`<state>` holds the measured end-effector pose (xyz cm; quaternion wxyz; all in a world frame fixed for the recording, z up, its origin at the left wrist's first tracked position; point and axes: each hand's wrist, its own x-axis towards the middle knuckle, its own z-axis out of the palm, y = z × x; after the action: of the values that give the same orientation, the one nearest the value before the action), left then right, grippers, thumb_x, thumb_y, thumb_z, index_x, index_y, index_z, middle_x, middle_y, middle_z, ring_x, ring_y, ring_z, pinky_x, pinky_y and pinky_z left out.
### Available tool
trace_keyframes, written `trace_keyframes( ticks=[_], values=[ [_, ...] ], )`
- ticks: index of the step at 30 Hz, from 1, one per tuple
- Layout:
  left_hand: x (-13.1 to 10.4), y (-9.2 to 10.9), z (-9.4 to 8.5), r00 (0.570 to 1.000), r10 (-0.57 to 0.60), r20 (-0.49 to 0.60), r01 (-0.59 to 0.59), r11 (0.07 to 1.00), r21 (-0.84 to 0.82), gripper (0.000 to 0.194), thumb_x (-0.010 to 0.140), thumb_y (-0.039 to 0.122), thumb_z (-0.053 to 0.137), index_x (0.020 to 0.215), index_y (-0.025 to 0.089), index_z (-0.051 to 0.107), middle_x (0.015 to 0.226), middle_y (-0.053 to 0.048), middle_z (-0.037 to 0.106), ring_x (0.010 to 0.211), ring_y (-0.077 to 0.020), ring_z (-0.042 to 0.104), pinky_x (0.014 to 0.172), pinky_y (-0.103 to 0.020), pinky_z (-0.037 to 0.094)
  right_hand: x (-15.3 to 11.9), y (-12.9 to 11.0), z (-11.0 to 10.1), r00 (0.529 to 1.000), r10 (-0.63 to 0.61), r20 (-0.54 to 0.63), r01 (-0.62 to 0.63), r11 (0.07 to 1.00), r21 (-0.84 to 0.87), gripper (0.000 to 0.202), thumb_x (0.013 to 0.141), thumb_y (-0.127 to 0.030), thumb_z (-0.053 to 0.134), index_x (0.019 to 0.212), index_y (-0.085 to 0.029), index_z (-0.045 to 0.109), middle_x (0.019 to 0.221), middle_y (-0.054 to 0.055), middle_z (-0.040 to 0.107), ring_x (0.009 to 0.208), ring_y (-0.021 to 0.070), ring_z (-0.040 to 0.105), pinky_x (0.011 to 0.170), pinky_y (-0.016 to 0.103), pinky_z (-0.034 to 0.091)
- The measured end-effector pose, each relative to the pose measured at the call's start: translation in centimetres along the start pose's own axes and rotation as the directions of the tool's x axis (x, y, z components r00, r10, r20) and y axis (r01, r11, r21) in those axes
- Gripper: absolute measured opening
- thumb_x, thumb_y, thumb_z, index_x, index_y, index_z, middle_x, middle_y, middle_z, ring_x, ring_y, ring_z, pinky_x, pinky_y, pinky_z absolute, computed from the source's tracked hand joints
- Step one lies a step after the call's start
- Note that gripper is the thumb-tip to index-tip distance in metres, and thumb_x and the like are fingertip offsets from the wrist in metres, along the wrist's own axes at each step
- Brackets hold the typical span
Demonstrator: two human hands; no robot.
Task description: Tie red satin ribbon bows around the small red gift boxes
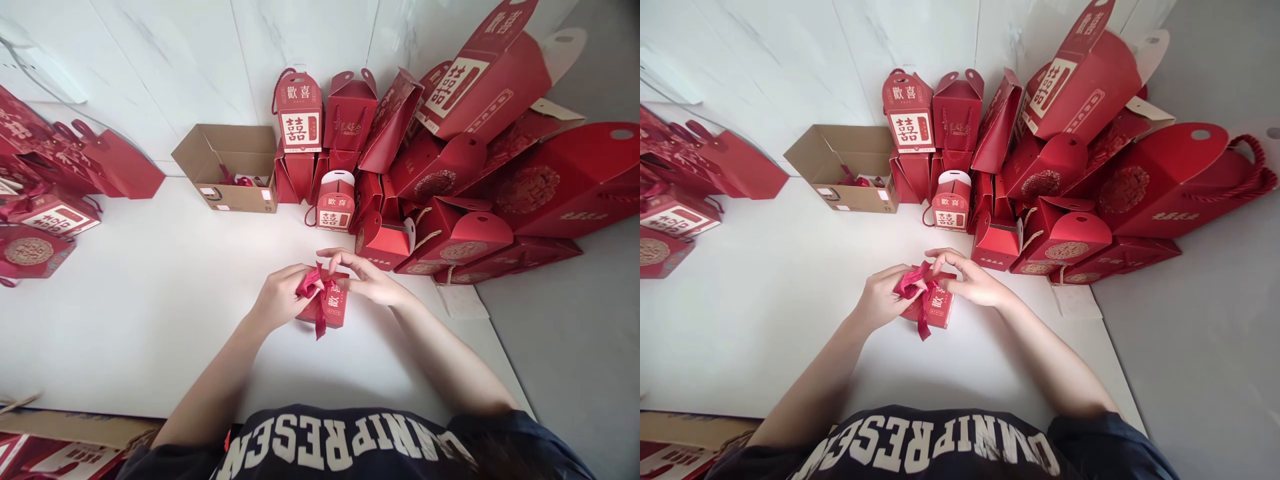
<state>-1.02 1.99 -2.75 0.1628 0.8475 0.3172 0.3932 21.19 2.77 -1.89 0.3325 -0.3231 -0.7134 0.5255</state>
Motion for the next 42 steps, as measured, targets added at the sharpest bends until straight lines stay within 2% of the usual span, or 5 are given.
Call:
trace_keyframes(
  ticks=[15,25,28,33,42],
  values=[
    [0.0,0.1,0.6,0.997,-0.054,-0.059,0.058,0.996,0.072,0.01,0.084,0.011,0.061,0.078,0.019,0.059,0.072,0.001,0.062,0.064,-0.0109,0.057,0.062,-0.023,0.046,-0.2,-0.6,1.6,0.967,-0.161,-0.196,0.092,0.943,-0.319,0.018,0.083,-0.013,0.054,0.098,-0.023,0.051,0.096,0.003,0.064,0.089,0.0186,0.062,0.082,0.034,0.048],
    [-0.1,-0.1,0.3,0.997,-0.07,-0.029,0.072,0.995,0.063,0.006,0.087,0.016,0.059,0.082,0.019,0.061,0.077,-0.002,0.066,0.067,-0.0126,0.059,0.064,-0.025,0.047,-2.4,-2.5,-1.6,0.881,-0.338,-0.331,-0.203,0.362,-0.91,0.022,0.086,-0.007,0.042,0.085,-0.022,0.059,0.075,0.007,0.056,0.077,0.025,0.055,0.079,0.042,0.04],
    [-0.1,0.0,0.3,0.997,-0.069,-0.025,0.07,0.996,0.062,0.007,0.087,0.017,0.06,0.081,0.019,0.061,0.076,-0.002,0.066,0.066,-0.0125,0.059,0.062,-0.025,0.047,-3.7,-4.3,-3.2,0.921,-0.209,-0.329,-0.22,0.417,-0.882,0.018,0.087,-0.013,0.05,0.098,-0.021,0.062,0.09,0.011,0.059,0.09,0.0309,0.055,0.082,0.047,0.042],
    [-0.1,0.0,0.3,0.999,-0.041,-0.027,0.043,0.997,0.056,0.006,0.088,0.018,0.06,0.082,0.019,0.063,0.081,-0.003,0.067,0.071,-0.0134,0.062,0.067,-0.025,0.05,-3.5,-4.9,-3.4,0.997,0.067,0.043,-0.03,0.815,-0.579,0.034,0.089,-0.044,0.061,0.117,-0.027,0.059,0.124,0.009,0.057,0.116,0.0288,0.053,0.101,0.046,0.042],
    [-0.1,0.1,0.1,0.999,-0.043,-0.031,0.045,0.997,0.068,0.005,0.086,0.02,0.064,0.082,0.02,0.066,0.08,-0.003,0.068,0.072,-0.0142,0.064,0.068,-0.026,0.051,0.5,0.1,-0.9,0.985,0.129,0.117,-0.128,0.992,-0.024,0.035,0.091,-0.049,0.058,0.075,-0.018,0.063,0.124,0.009,0.06,0.126,0.0255,0.051,0.106,0.041,0.038]
  ],
)
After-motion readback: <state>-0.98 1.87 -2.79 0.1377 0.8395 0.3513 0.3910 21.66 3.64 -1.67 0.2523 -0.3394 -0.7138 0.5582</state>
